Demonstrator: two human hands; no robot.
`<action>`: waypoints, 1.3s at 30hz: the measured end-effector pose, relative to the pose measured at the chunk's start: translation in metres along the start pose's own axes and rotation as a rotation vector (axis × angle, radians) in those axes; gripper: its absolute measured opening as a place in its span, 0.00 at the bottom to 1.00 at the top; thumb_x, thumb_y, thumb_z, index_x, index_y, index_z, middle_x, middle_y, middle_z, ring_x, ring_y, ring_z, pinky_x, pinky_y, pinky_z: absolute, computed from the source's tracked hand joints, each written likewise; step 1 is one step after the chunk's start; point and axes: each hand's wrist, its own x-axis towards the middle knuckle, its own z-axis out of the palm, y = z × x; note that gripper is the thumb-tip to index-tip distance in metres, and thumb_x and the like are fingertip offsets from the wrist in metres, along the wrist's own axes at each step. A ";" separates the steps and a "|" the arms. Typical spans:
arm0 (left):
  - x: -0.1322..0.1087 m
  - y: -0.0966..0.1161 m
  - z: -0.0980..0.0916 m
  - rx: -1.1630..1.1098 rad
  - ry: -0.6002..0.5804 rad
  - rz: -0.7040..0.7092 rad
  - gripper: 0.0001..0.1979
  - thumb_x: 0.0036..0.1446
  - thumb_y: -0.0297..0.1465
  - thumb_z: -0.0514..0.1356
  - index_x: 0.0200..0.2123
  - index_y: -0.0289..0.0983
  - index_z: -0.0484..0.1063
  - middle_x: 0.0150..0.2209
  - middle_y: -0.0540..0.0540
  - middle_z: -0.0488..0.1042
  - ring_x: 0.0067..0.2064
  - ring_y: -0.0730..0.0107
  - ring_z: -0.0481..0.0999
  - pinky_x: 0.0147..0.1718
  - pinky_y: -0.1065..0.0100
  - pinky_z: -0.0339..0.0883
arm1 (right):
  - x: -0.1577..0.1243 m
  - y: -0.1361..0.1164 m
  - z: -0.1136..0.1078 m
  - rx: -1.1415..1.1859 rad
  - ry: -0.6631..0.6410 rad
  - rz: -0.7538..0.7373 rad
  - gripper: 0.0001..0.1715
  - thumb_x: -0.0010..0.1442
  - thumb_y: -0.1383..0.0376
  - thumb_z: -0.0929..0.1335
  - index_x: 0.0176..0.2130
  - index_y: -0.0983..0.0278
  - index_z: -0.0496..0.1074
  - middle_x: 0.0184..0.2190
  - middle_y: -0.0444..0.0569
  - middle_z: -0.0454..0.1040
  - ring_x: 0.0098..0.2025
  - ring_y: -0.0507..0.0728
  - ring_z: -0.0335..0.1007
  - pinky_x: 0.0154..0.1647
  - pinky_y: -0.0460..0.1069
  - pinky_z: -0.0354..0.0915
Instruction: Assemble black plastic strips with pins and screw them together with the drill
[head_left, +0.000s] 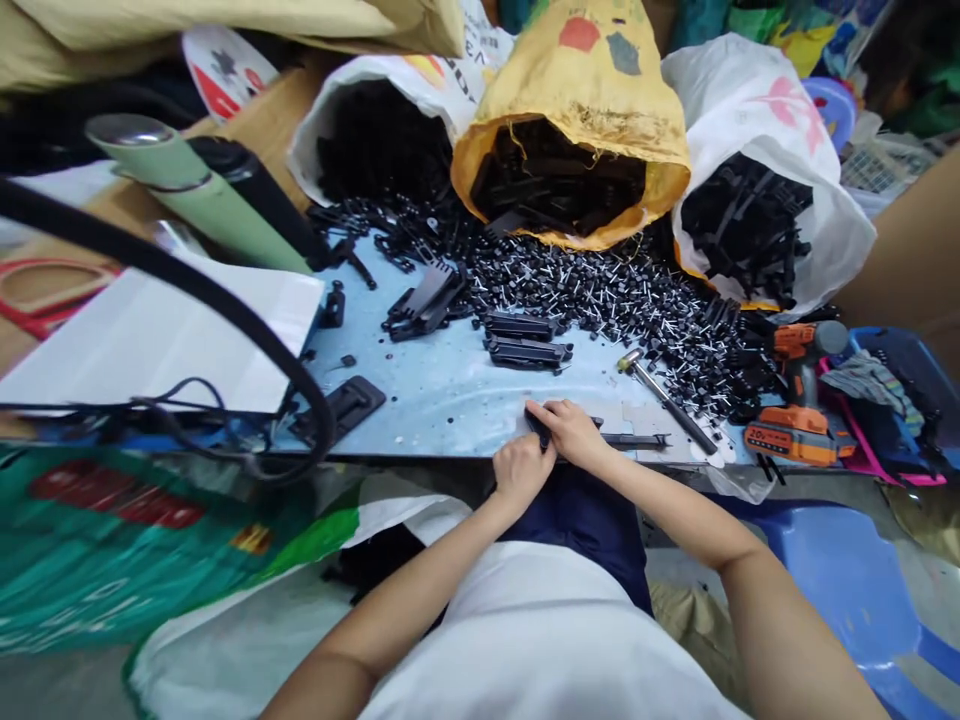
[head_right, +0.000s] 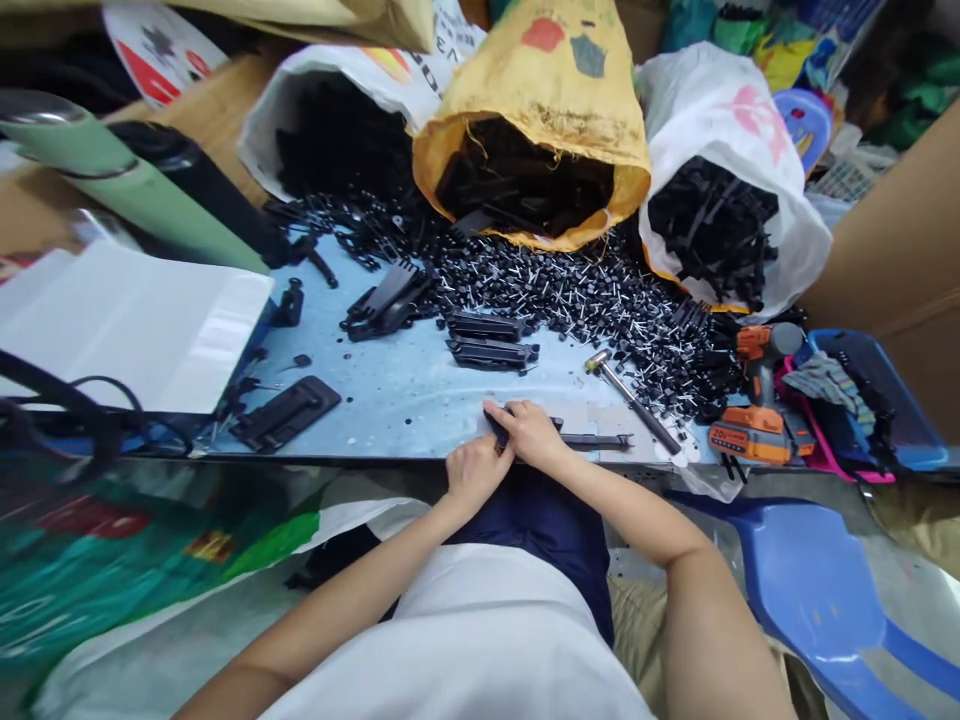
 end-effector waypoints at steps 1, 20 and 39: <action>0.000 0.001 0.001 -0.009 0.001 0.014 0.18 0.60 0.37 0.49 0.34 0.31 0.74 0.33 0.34 0.76 0.38 0.54 0.76 0.31 0.66 0.60 | 0.007 0.001 -0.003 0.101 -0.014 0.049 0.25 0.60 0.70 0.58 0.57 0.64 0.62 0.45 0.55 0.70 0.45 0.54 0.65 0.51 0.53 0.63; 0.071 -0.011 -0.006 0.291 0.260 1.045 0.23 0.61 0.41 0.50 0.44 0.27 0.70 0.34 0.36 0.76 0.36 0.60 0.75 0.32 0.64 0.65 | -0.090 0.064 -0.043 -0.527 0.055 0.109 0.36 0.58 0.42 0.54 0.25 0.67 0.70 0.21 0.53 0.70 0.28 0.54 0.67 0.28 0.47 0.54; 0.044 0.009 -0.049 0.255 0.017 0.489 0.28 0.64 0.40 0.42 0.32 0.29 0.77 0.30 0.35 0.77 0.32 0.58 0.78 0.26 0.68 0.64 | -0.037 0.016 -0.070 -0.579 -0.038 -0.215 0.30 0.54 0.49 0.65 0.45 0.71 0.65 0.35 0.56 0.70 0.37 0.59 0.64 0.37 0.51 0.55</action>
